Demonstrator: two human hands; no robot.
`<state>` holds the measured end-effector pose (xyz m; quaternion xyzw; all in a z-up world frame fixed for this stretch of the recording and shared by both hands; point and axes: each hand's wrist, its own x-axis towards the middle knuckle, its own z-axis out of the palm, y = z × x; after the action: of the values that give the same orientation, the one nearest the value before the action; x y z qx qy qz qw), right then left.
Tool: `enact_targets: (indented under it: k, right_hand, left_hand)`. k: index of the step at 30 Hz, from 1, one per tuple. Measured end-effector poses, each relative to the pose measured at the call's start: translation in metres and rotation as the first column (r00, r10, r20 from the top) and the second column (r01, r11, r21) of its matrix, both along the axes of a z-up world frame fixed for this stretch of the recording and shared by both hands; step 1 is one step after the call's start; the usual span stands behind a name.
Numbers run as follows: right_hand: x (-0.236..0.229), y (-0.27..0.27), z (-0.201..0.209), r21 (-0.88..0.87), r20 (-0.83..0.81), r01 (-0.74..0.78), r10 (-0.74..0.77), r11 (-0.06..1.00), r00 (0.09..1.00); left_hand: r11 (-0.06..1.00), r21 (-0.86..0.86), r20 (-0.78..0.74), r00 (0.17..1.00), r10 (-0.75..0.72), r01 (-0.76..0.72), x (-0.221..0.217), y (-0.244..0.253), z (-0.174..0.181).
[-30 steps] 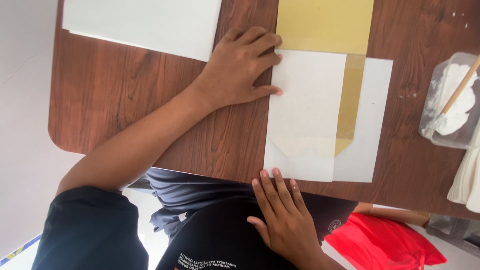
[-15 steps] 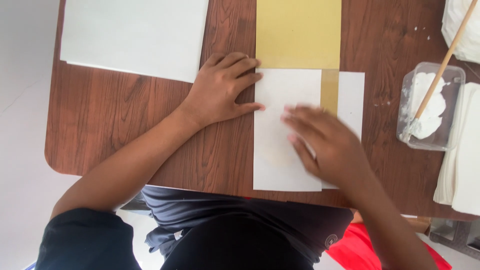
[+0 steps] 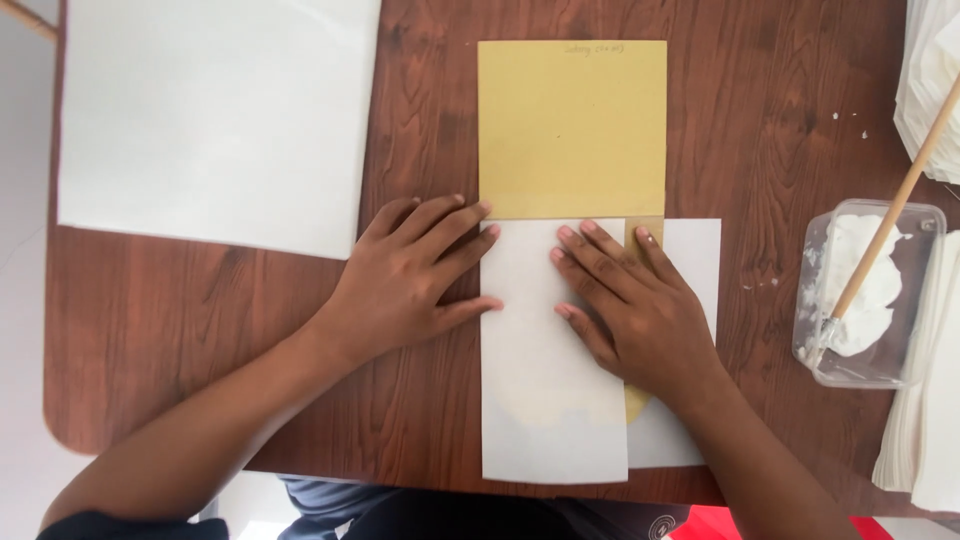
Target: Folding a sheet of paper around a cardboard template and applying glue with a brush to assemble a paper bag.
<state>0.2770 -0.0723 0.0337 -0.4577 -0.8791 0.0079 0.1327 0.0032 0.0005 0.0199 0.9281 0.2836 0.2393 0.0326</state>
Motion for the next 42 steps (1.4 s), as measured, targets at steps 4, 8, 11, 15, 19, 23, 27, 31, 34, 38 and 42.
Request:
enact_targets:
  k: [4, 8, 11, 15, 19, 23, 27, 31, 34, 38, 42]
  right_hand:
    - [0.007, 0.005, 0.004, -0.022, -0.012, 0.059, -0.059, 0.998, 0.998]
    - [0.01, 0.007, 0.004, 0.004, 0.058, 0.093, -0.093, 0.996, 0.994]
    - [0.012, 0.007, 0.0, 0.012, 0.052, 0.125, -0.125, 0.992, 0.991]
    - [0.012, 0.008, -0.001, -0.007, 0.011, 0.16, -0.16, 0.987, 0.987]
    - [0.014, 0.005, -0.005, -0.013, -0.002, 0.167, -0.167, 0.986, 0.986]
    - [0.015, 0.005, -0.006, -0.028, -0.025, 0.172, -0.173, 0.985, 0.985]
    - [0.014, 0.005, -0.006, -0.029, -0.032, 0.185, -0.186, 0.982, 0.982]
    - [0.015, 0.005, -0.006, -0.031, -0.041, 0.178, -0.179, 0.984, 0.983]
    - [0.015, 0.005, -0.007, -0.045, -0.043, 0.192, -0.194, 0.98, 0.98]
    - [0.013, 0.005, -0.005, -0.055, -0.086, 0.204, -0.208, 0.978, 0.974]
    - [0.01, 0.008, 0.003, -0.015, -0.064, 0.229, -0.23, 0.973, 0.971]
  left_hand:
    - [1.0, -0.028, -0.053, 0.999, 0.011, -0.012, 0.001, 0.002, -0.002]
    - [0.999, -0.031, -0.091, 0.996, 0.018, -0.021, 0.002, 0.003, -0.004]
    - [0.999, -0.046, -0.08, 0.997, 0.011, -0.015, 0.003, 0.004, -0.004]
    - [0.998, -0.058, -0.051, 0.998, 0.021, -0.024, 0.004, 0.003, -0.006]
    - [0.998, -0.062, -0.04, 0.999, 0.029, -0.031, 0.004, 0.004, -0.004]
    - [0.997, -0.077, -0.059, 0.998, 0.023, -0.028, 0.003, 0.004, -0.004]
    - [0.996, -0.087, -0.059, 0.998, 0.023, -0.028, 0.003, 0.003, -0.004]
    - [0.995, -0.099, -0.063, 0.998, 0.024, -0.031, 0.002, 0.002, -0.004]
    - [0.995, -0.091, -0.066, 0.997, 0.026, -0.032, 0.002, 0.001, -0.005]
    - [0.995, -0.091, -0.069, 0.997, 0.029, -0.035, 0.002, 0.002, -0.005]
    - [0.995, -0.088, -0.072, 0.997, 0.031, -0.038, 0.002, 0.001, -0.006]
